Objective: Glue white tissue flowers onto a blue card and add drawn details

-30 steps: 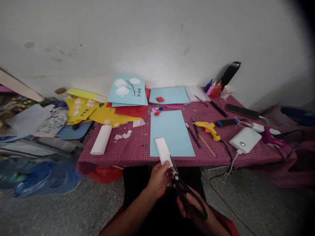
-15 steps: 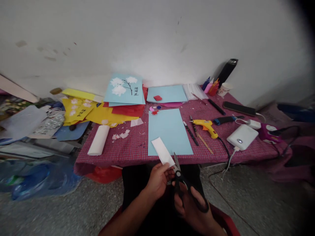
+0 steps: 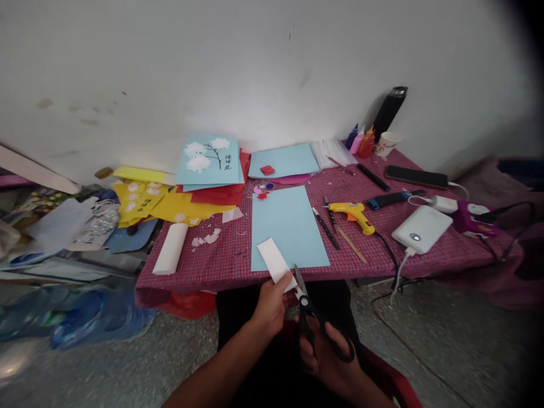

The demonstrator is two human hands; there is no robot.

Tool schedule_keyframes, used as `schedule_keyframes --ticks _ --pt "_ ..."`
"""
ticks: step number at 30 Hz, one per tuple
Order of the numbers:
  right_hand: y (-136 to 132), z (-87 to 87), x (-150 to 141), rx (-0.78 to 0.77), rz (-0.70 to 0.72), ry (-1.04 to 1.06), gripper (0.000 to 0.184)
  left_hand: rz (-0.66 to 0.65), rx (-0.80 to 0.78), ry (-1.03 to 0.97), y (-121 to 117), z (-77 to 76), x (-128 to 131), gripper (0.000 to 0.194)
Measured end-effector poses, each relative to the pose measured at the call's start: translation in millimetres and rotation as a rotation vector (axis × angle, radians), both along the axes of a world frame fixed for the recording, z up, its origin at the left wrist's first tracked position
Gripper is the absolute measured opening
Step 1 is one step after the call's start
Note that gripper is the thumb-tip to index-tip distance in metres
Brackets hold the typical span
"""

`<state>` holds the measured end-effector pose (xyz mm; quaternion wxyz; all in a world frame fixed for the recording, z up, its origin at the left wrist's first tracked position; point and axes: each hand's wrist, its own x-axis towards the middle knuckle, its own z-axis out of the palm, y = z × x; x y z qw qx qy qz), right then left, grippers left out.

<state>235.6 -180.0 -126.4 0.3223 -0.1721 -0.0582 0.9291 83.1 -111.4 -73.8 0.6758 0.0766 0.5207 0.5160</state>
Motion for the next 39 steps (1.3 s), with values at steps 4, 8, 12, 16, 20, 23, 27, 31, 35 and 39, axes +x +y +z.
schedule_keyframes --ticks 4,8,12,16,20,23,27,31,35,39 --pt "2.1 2.1 3.0 -0.012 0.036 0.050 0.054 -0.019 0.038 0.071 -4.0 -3.0 -5.2 0.045" --pt "4.4 6.0 3.9 -0.025 0.044 0.067 0.051 -0.042 0.064 0.063 -6.2 -3.6 -9.3 0.043" --pt "4.5 10.3 1.0 -0.058 0.016 0.064 0.049 -0.033 0.077 0.036 -8.2 -6.0 -8.9 0.041" --pt "1.3 14.4 -2.3 -0.070 -0.029 0.040 0.045 -0.025 0.086 0.020 -10.1 -9.8 -9.0 0.040" --pt "-2.5 14.7 -4.7 -0.079 -0.064 -0.007 0.043 -0.015 0.103 -0.013 -11.6 -11.4 -10.9 0.039" --pt "-4.1 12.9 -6.3 -0.086 -0.084 -0.043 0.044 -0.006 0.116 -0.033 -13.0 -11.2 -11.8 0.039" --pt "-5.4 11.8 -7.7 -0.069 -0.095 -0.068 0.042 -0.002 0.123 -0.054 -14.0 -10.4 -12.8 0.039" --pt "-6.9 12.5 -8.2 -0.031 -0.102 -0.105 0.037 0.000 0.117 -0.061 -13.3 -9.4 -15.5 0.040" --pt "-6.8 17.6 -9.3 -0.004 -0.101 -0.132 0.037 -0.025 0.125 -0.054 -13.3 -10.3 -19.1 0.041" --pt "-3.1 26.9 -12.3 -0.020 -0.071 -0.097 0.043 -0.085 0.128 -0.050 -16.3 -12.2 -20.9 0.042"
